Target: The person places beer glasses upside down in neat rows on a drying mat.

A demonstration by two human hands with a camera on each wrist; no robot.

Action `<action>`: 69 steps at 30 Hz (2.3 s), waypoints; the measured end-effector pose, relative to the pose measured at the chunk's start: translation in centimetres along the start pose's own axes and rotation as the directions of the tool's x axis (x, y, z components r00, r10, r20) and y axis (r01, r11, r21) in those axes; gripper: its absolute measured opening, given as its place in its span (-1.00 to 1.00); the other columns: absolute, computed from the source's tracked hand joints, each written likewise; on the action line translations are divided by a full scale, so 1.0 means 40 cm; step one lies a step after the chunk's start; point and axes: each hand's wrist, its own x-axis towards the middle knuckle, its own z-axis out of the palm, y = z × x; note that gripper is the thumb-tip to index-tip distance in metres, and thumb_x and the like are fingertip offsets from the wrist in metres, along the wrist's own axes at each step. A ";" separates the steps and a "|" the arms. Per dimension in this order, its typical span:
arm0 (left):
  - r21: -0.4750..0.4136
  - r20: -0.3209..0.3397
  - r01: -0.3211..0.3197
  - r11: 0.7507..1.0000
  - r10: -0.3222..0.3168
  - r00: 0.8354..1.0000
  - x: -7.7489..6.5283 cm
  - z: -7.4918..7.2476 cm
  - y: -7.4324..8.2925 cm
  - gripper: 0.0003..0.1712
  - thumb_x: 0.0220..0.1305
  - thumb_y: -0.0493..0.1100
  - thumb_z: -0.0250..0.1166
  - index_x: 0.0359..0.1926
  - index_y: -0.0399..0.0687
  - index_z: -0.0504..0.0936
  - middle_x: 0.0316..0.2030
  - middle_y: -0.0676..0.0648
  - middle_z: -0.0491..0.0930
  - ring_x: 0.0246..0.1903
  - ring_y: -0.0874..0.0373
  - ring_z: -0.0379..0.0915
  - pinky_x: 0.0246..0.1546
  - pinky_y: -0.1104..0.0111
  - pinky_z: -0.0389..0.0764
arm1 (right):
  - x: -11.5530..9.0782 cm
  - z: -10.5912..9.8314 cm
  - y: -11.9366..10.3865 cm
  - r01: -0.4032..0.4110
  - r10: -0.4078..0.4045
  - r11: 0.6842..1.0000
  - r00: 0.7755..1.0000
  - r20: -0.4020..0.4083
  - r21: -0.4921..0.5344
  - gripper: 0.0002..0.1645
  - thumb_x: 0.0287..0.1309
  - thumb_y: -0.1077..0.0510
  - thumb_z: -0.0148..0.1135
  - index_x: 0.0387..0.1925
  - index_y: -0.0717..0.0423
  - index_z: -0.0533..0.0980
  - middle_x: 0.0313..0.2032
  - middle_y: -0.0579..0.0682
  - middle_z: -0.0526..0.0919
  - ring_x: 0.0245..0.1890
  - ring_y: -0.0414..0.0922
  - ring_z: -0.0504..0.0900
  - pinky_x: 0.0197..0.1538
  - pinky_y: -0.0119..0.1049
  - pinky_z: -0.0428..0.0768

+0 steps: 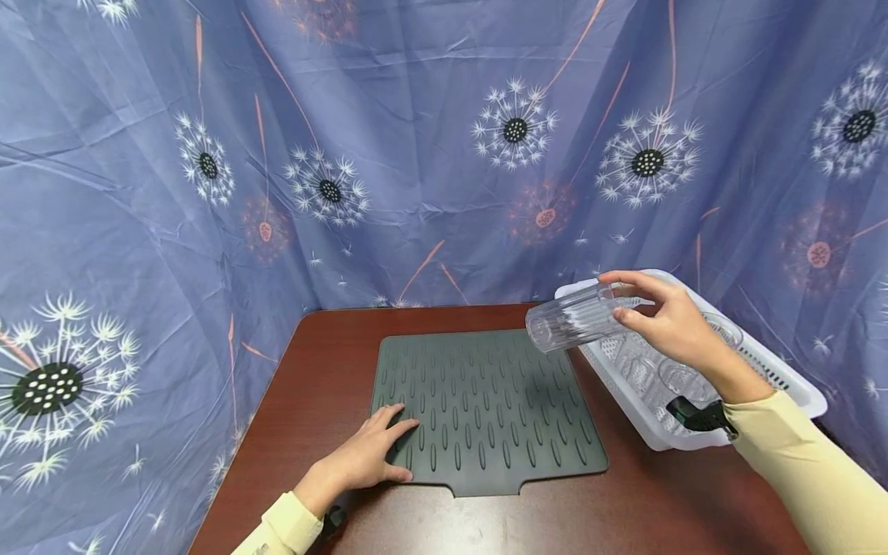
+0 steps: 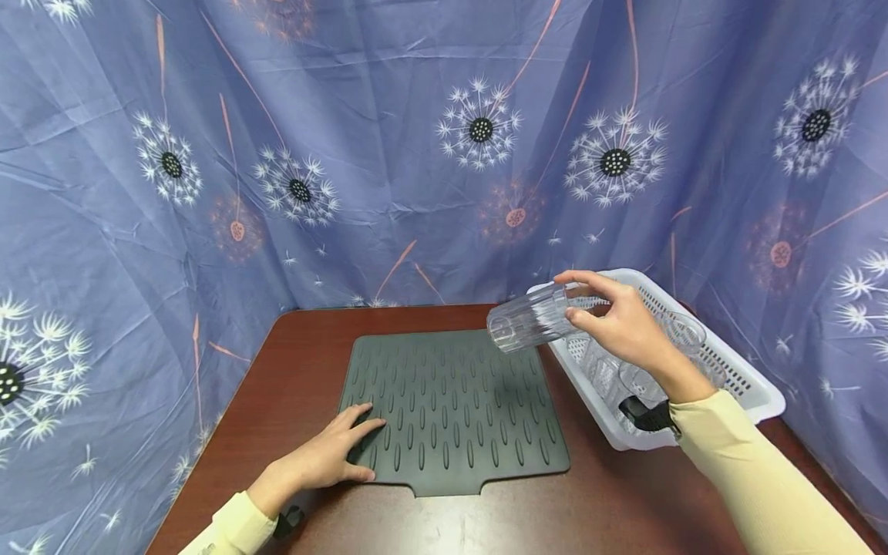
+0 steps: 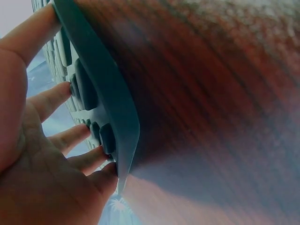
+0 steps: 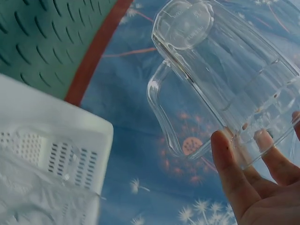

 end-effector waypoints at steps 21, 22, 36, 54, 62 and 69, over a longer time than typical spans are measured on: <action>0.040 0.018 -0.008 0.999 0.007 1.000 0.014 -0.018 0.016 -0.05 0.15 0.19 0.48 0.48 0.02 0.33 0.53 -0.29 0.04 0.51 -0.37 -0.09 0.37 -0.25 0.19 | -0.042 0.115 0.050 -0.128 0.161 0.947 0.983 -0.091 0.294 -0.55 0.32 0.44 0.12 0.22 0.37 0.48 0.03 -0.20 0.67 -0.09 -0.33 0.67 -0.23 -0.41 0.69; 0.042 0.017 -0.009 0.999 0.009 1.000 0.015 -0.019 0.018 -0.05 0.15 0.18 0.49 0.47 0.01 0.33 0.52 -0.29 0.04 0.51 -0.38 -0.08 0.37 -0.25 0.19 | -0.045 0.120 0.052 -0.133 0.168 0.942 0.981 -0.092 0.309 -0.56 0.33 0.43 0.11 0.23 0.37 0.47 0.02 -0.20 0.67 -0.10 -0.33 0.67 -0.23 -0.41 0.69; 0.131 0.028 0.006 0.991 -0.009 1.000 0.007 -0.013 0.012 -0.05 0.17 0.25 0.44 0.49 0.04 0.32 0.53 -0.29 0.05 0.51 -0.36 -0.05 0.39 -0.19 0.22 | -0.074 0.238 0.072 -0.215 0.287 0.864 0.953 -0.094 0.455 -0.55 0.34 0.41 0.03 0.24 0.41 0.43 -0.01 -0.18 0.66 -0.12 -0.29 0.70 -0.27 -0.31 0.73; 0.115 0.050 0.039 0.993 -0.045 0.998 0.026 -0.042 0.039 -0.17 0.23 0.21 0.41 0.43 0.01 0.41 0.48 -0.29 0.18 0.46 -0.28 0.13 0.35 -0.18 0.29 | -0.098 0.322 0.102 -0.356 0.402 0.792 0.916 0.015 0.496 -0.51 0.47 0.20 0.04 0.36 0.22 0.37 0.06 -0.14 0.56 -0.05 -0.22 0.60 -0.14 -0.26 0.72; 0.061 -0.037 0.076 0.995 -0.074 0.997 0.041 -0.050 0.053 -0.19 0.26 0.16 0.40 0.42 -0.06 0.41 0.41 -0.30 0.30 0.40 -0.25 0.25 0.27 -0.19 0.38 | -0.097 0.351 0.105 -0.397 0.416 0.780 0.907 0.074 0.483 -0.47 0.51 0.13 0.01 0.40 0.19 0.32 0.22 0.10 0.46 0.06 -0.17 0.54 -0.09 -0.21 0.70; -0.033 -0.172 0.014 0.999 -0.020 0.985 0.072 -0.064 0.068 -0.13 0.31 0.09 0.38 0.54 0.11 0.22 0.44 -0.18 0.29 0.40 -0.13 0.28 0.27 -0.11 0.41 | -0.086 0.373 0.105 -0.408 0.423 0.764 0.902 0.090 0.499 -0.51 0.49 0.16 -0.01 0.37 0.14 0.36 0.25 0.13 0.43 0.16 -0.07 0.46 -0.08 -0.19 0.70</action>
